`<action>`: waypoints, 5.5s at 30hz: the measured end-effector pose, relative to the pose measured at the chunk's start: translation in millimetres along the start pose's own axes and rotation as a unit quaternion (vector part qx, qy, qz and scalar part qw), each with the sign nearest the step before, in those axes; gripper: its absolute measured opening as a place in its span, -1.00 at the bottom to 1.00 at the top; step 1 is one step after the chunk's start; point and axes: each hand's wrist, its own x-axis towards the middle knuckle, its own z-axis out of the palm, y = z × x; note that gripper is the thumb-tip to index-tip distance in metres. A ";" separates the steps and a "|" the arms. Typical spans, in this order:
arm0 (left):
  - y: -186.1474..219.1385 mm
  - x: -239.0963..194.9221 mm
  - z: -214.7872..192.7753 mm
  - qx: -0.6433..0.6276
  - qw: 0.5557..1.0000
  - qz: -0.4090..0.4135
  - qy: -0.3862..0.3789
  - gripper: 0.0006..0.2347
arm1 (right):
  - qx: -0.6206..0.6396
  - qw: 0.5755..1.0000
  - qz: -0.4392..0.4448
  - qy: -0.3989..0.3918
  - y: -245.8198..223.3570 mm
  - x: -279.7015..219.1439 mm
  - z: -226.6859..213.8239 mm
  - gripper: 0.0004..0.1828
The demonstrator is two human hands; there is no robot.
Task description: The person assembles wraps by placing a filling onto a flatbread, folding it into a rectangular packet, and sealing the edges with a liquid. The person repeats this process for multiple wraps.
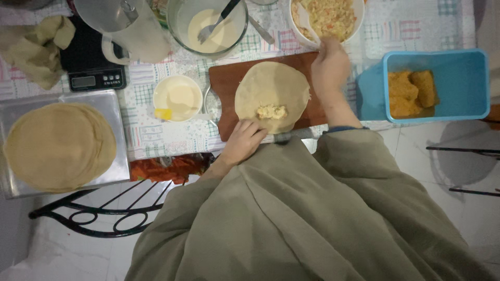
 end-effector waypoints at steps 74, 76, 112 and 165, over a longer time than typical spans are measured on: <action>5.7 -6.0 -7.4 -0.036 0.999 -0.015 -0.002 -0.78 | 0.222 0.914 -0.015 -0.340 43.8 -70.4 -51.0 -0.84; 5.2 -5.6 -7.7 -0.037 0.999 -0.011 0.000 -0.79 | 0.218 0.913 -0.041 -0.343 41.0 -68.7 -56.1 -0.84; 10.3 -4.3 -9.1 -0.045 0.999 -0.016 0.014 -0.79 | 0.171 0.941 -0.071 -0.282 39.0 -96.7 -71.4 -0.83; 12.5 8.2 -7.1 -0.051 0.997 -0.047 0.032 -0.90 | 0.127 0.932 -0.169 -0.295 -37.2 -131.5 -73.4 -0.73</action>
